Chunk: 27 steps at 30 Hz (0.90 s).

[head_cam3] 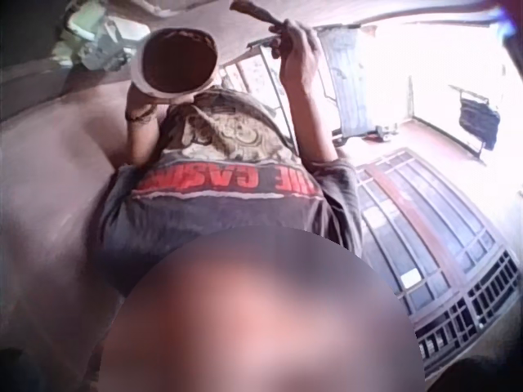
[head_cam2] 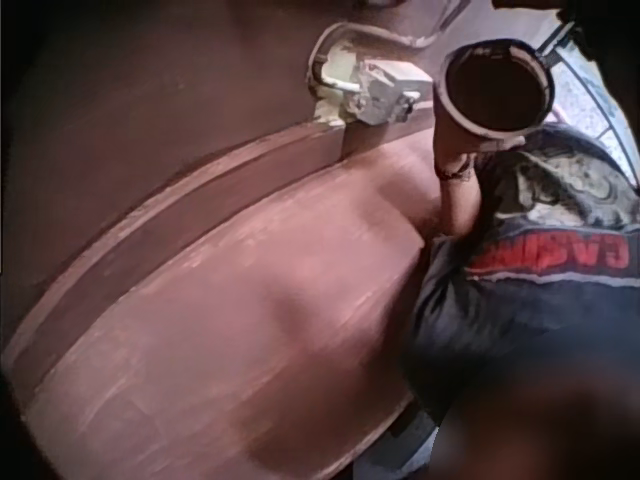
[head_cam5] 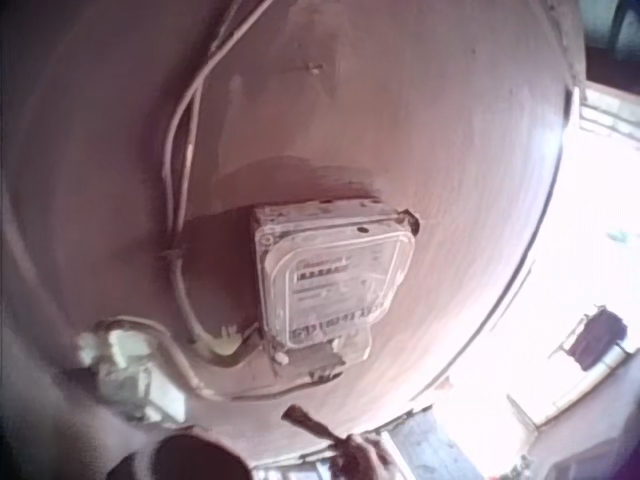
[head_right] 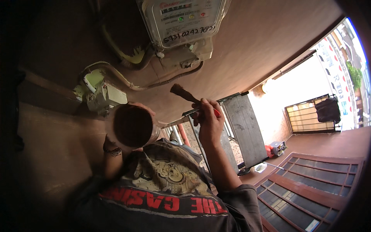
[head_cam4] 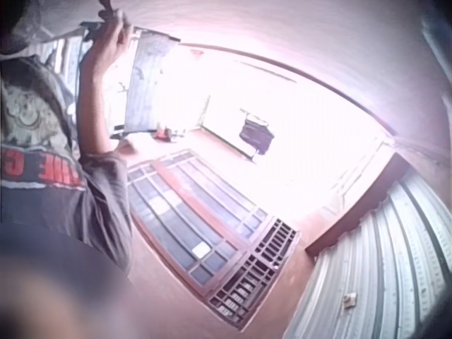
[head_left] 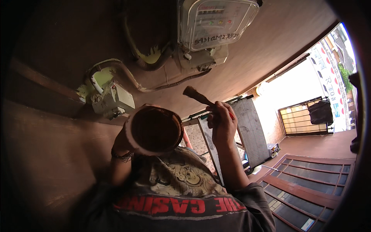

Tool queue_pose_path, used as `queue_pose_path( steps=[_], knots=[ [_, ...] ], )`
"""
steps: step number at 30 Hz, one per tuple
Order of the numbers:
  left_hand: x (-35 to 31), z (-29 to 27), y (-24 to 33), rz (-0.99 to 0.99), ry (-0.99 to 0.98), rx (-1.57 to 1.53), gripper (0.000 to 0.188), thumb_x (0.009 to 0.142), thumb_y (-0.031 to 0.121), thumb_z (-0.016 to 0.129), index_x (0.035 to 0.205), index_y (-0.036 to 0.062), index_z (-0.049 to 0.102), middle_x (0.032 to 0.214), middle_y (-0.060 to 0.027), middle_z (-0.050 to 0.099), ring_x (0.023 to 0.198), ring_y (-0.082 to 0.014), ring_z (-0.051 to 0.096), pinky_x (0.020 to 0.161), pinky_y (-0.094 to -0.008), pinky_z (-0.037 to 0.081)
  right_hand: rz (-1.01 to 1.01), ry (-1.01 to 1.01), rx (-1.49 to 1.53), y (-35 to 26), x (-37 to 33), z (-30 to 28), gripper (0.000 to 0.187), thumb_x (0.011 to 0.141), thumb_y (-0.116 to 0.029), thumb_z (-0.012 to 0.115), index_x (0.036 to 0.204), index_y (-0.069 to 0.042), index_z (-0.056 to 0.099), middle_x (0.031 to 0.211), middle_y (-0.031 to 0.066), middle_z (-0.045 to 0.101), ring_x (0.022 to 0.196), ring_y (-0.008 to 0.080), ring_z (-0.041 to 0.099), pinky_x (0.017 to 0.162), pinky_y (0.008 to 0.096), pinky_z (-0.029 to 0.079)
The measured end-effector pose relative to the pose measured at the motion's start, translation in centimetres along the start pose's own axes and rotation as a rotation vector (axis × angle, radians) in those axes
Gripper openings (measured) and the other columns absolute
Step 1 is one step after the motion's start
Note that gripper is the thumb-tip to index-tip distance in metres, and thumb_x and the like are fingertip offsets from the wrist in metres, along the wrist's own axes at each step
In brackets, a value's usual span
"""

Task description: The person applies a brown paste-like sealant from a small container onto the ceiling around an electrical meter and conduit using a small putty knife. They repeatedly dip the tool into the container and spread the material over the junctions and edges of the meter box.

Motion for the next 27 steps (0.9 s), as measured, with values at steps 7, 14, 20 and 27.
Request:
queue_pose_path(
  steps=[7,14,20,27],
  knots=[
    [0.2,-1.4,3.2,-0.049,0.238,-0.228,0.042,0.1,0.032,0.049,0.116,-0.0065,0.053,0.115,-0.0223,0.062,0.106,-0.0243,0.063,0.091,-0.0374,0.054,0.213,0.043,0.031,8.3,-0.5,3.2,0.028,0.099,-0.017,0.06,0.12,0.0,0.058,0.102,0.014,0.069,0.076,0.0153,0.065,0.062,0.0263,0.053],
    [0.5,-3.5,4.9,-0.362,0.299,-0.003,0.04,0.093,0.032,0.063,0.104,-0.0066,0.054,0.102,-0.0272,0.065,0.096,-0.0355,0.066,0.088,-0.0432,0.053,0.241,0.054,0.008,12.7,0.5,4.0,0.041,0.1,-0.023,0.062,0.133,-0.001,0.05,0.115,0.0129,0.066,0.093,0.0195,0.065,0.074,0.0301,0.055],
    [2.1,-3.5,5.0,-0.277,0.113,-0.14,0.035,0.094,0.028,0.06,0.103,-0.0047,0.065,0.108,-0.0188,0.068,0.104,-0.0267,0.066,0.096,-0.0353,0.05,0.15,0.053,-0.06,14.4,0.1,4.2,0.039,0.101,-0.023,0.061,0.132,-0.002,0.053,0.121,0.0113,0.062,0.097,0.0177,0.063,0.08,0.0304,0.052],
    [2.2,-3.6,5.6,-0.098,0.164,-0.136,0.044,0.094,0.035,0.062,0.106,-0.0079,0.062,0.108,-0.0268,0.066,0.102,-0.0352,0.065,0.093,-0.0435,0.051,0.092,-0.022,-0.025,14.4,0.0,4.8,0.036,0.102,-0.022,0.06,0.131,-0.002,0.055,0.123,0.009,0.062,0.099,0.0157,0.062,0.085,0.0286,0.05]
  ],
)
Point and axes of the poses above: each hand's wrist, its own x-axis towards the middle knuckle, its own z-axis out of the palm, y = z × x, the point moved 8 cm from there along x, towards the middle knuckle
